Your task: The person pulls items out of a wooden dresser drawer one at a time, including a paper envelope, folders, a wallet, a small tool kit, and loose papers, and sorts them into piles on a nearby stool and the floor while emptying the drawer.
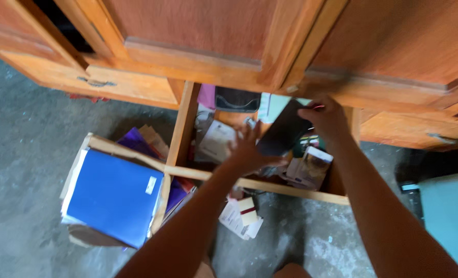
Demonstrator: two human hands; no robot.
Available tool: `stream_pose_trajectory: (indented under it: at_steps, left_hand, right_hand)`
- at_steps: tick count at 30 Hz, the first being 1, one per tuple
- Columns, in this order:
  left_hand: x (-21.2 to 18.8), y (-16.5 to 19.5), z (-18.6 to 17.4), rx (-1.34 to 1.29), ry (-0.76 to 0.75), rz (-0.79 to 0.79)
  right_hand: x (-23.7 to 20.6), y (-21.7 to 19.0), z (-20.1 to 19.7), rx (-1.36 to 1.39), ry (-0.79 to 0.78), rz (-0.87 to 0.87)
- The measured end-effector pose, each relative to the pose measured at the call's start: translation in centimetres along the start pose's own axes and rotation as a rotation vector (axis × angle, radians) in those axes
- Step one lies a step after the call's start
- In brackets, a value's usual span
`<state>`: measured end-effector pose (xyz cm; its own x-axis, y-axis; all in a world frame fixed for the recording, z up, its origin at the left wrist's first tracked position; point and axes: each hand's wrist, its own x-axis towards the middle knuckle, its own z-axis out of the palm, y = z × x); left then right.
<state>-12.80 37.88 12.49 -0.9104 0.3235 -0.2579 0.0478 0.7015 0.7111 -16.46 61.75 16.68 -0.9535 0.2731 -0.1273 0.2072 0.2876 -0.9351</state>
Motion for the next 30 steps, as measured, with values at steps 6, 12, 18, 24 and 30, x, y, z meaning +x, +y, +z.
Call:
stream_pose_trajectory:
  at_steps: [6,12,18,24,30]
  left_hand:
    - [-0.3,4.5,-0.6,-0.321,0.059,0.145]
    - [-0.1,3.6,-1.2,-0.794,-0.171,0.005]
    - [-1.4,1.3,-4.9,-0.972,-0.329,-0.179]
    - [-3.0,-1.7,-7.2,-1.603,-0.365,-0.168]
    - [-2.9,-1.5,-6.5,-1.626,-0.219,-0.215]
  right_hand:
    - [-3.8,-5.5,-0.4,0.282,-0.159,0.178]
    - [-6.9,-5.3,1.1,0.493,-0.394,0.268]
    - [-5.4,-2.0,1.0,0.696,-0.396,0.245]
    - [-3.6,-0.2,0.4,0.778,-0.254,0.225]
    - [-6.3,-4.2,-0.1,0.441,-0.291,0.112]
